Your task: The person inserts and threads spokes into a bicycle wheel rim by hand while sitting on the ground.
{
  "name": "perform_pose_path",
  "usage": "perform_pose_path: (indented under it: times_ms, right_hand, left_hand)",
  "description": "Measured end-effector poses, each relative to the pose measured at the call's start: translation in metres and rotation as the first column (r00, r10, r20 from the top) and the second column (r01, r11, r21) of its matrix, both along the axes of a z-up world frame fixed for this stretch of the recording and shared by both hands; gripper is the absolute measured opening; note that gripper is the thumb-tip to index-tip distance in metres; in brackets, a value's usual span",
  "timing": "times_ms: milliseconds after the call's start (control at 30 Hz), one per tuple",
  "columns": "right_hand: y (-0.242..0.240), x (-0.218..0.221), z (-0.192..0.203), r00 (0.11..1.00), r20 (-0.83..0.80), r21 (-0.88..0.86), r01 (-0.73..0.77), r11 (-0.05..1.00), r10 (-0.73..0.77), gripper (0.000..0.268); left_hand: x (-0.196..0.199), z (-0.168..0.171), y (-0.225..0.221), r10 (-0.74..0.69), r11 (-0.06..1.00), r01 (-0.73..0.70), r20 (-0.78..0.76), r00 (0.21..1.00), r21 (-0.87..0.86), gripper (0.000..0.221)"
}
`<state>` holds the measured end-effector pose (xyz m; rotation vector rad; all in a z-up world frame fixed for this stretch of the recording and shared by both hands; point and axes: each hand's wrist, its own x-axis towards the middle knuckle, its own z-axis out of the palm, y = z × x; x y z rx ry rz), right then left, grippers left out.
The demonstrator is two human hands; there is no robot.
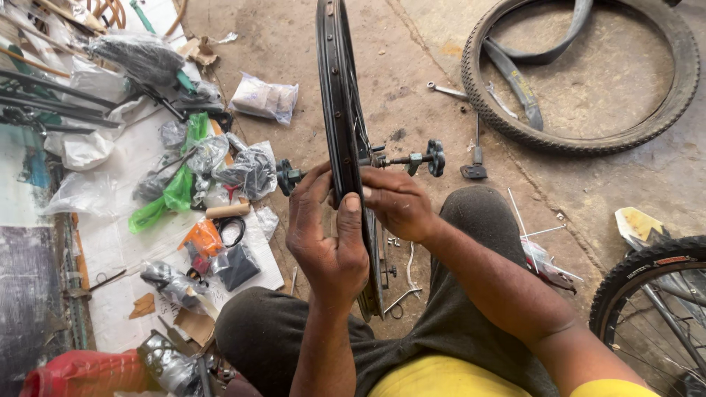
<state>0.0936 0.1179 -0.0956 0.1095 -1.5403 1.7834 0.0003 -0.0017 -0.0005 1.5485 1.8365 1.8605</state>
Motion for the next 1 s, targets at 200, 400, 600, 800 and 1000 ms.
perform_pose_path:
  times_ms: [200, 400, 600, 800, 1000]
  right_hand:
    - [-0.012, -0.002, 0.022, 0.992, -0.096, 0.034, 0.086, 0.996, -0.083, 0.043]
    - [-0.011, 0.005, 0.022, 0.959, -0.052, 0.265, 0.281, 0.922, -0.277, 0.026]
    - [-0.017, -0.005, 0.016, 0.913, -0.176, 0.079, 0.386, 0.919, -0.368, 0.024]
    - [-0.016, -0.015, 0.009, 0.727, -0.084, 0.470, 0.632, 0.616, -0.682, 0.014]
    - [-0.013, -0.011, 0.019, 0.731, -0.113, 0.568, 0.603, 0.560, -0.673, 0.019]
  left_hand:
    - [0.001, 0.004, 0.002, -0.002, 1.000, 0.002, 0.017, 1.000, 0.000, 0.029]
    - [0.001, 0.002, 0.002, 0.026, 1.000, -0.027, 0.031, 0.999, 0.004, 0.029]
    - [0.000, 0.005, 0.006, 0.005, 1.000, -0.006, 0.061, 0.998, 0.016, 0.029]
    - [0.000, -0.002, 0.002, 0.026, 0.999, -0.027, -0.016, 1.000, -0.022, 0.030]
    - [0.000, 0.002, 0.001, 0.019, 0.997, -0.027, -0.093, 0.995, -0.077, 0.033]
